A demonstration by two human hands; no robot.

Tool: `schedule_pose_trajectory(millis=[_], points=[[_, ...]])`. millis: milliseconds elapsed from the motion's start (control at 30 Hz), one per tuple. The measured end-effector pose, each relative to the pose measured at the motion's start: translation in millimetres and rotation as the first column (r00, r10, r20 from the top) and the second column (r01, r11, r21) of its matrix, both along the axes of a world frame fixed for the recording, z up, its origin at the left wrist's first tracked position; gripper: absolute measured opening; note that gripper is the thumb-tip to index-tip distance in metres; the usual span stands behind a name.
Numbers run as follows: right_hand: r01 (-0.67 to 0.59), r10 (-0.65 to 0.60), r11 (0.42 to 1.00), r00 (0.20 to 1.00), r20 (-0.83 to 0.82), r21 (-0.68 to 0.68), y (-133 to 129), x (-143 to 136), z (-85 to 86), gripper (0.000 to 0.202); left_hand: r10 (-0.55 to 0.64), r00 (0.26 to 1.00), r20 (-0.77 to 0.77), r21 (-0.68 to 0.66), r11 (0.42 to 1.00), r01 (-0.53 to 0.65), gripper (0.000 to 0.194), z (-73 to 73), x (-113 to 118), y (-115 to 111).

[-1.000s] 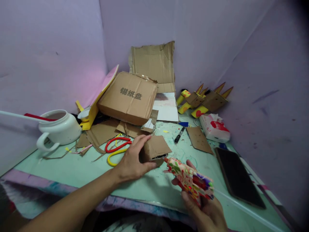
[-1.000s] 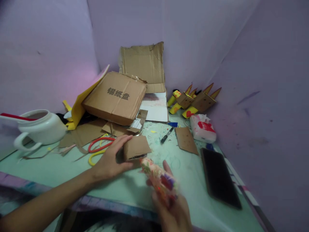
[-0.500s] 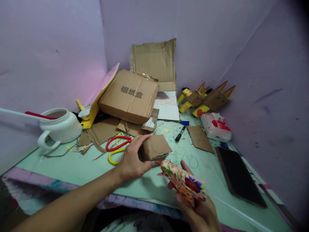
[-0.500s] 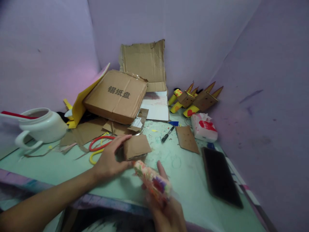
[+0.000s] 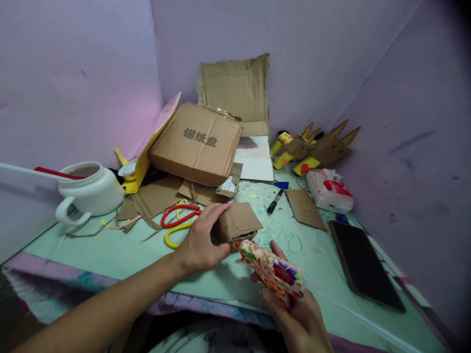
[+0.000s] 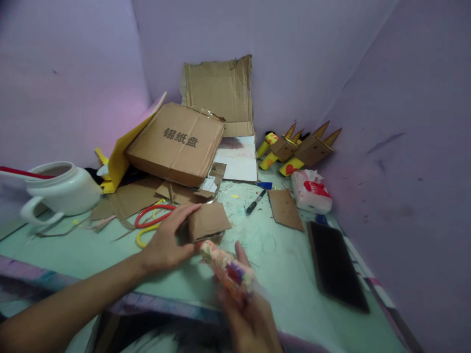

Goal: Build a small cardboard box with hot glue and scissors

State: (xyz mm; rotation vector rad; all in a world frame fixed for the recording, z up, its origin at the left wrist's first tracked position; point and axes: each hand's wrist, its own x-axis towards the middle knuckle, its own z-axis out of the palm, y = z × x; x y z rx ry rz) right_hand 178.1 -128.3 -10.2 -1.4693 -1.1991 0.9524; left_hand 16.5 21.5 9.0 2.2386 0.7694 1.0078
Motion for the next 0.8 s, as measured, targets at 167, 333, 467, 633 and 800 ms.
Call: schedule_pose_trajectory(millis=[167, 333, 467, 633, 800], points=[[0.061, -0.061, 0.998, 0.997, -0.04, -0.002, -1.2, -4.1, 2.9, 0.068, 0.01, 1.0, 0.002, -0.002, 1.0, -0.01, 0.066, -2.5, -0.3, -0.2], [0.019, -0.022, 0.998, 0.999, 0.039, 0.061, -0.4, -3.7, 0.3, 0.064, 0.021, 1.0, 0.006, -0.014, 1.0, -0.021, 0.067, -2.7, -0.5, -0.5], [-0.022, 0.016, 0.998, 0.996, 0.086, 0.067, 0.4, 0.1, -1.2, 0.065, 0.027, 1.0, 0.012, -0.022, 0.999, -0.026, 0.065, -2.0, -0.2, -0.7], [0.057, -0.06, 0.996, 0.997, 0.044, 0.068, 0.4, -6.6, 0.8, 0.064, 0.022, 1.0, 0.01, -0.03, 0.999, -0.022, 0.066, -1.6, -0.1, -0.9], [0.12, -0.12, 0.991, 0.993, 0.004, 0.064, -1.1, -9.9, -2.0, 0.062, 0.025, 1.0, 0.007, -0.039, 0.999, -0.025, 0.066, -0.5, 0.2, -1.2]])
